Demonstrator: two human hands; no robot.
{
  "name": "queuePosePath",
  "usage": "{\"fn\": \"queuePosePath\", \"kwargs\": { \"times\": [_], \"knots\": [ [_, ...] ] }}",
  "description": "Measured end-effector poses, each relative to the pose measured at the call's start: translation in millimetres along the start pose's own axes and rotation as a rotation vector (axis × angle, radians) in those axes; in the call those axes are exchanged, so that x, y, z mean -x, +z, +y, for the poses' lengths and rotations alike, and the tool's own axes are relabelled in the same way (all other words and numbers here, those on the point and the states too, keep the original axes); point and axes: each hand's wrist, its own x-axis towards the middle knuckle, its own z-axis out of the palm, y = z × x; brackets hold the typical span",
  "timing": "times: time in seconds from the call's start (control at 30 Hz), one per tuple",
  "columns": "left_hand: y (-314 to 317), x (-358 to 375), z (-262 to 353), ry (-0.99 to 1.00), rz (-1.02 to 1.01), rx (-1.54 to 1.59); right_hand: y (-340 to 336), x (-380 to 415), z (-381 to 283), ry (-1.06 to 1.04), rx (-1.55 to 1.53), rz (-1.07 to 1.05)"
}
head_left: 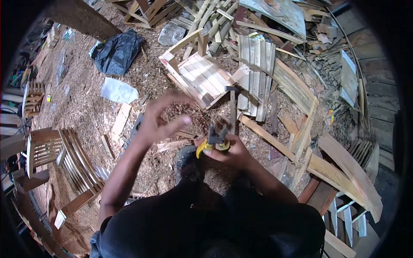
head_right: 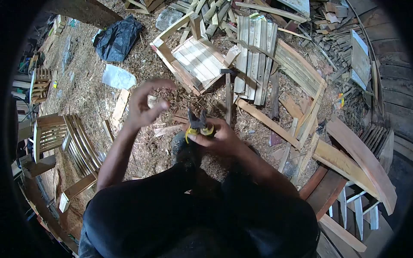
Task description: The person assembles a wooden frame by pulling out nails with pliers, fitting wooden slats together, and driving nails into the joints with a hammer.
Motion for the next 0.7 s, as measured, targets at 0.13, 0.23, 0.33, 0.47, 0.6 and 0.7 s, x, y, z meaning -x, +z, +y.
{"fn": "queuePosePath", "kwargs": {
  "times": [0.13, 0.23, 0.33, 0.47, 0.6, 0.7],
  "knots": [
    [-8, -45, -53, 0.368, -0.03, -0.672, -6, -11, 2, -0.068, 0.577, 0.182],
    [-2, -62, -72, 0.374, -0.198, -0.781, -7, -20, 24, -0.182, 0.673, 0.263],
    [5, -70, -76, 0.327, -0.146, -0.776, -7, -24, 24, -0.133, 0.688, 0.333],
    [10, -78, -72, 0.348, -0.113, -0.783, -12, -26, 17, -0.056, 0.6, 0.405],
    [16, -94, -68, 0.299, -0.165, -0.772, -20, -26, 11, -0.014, 0.485, 0.421],
    [17, -108, -61, 0.269, -0.195, -0.778, -36, -24, 0, 0.094, 0.514, 0.44]
  ]
}}
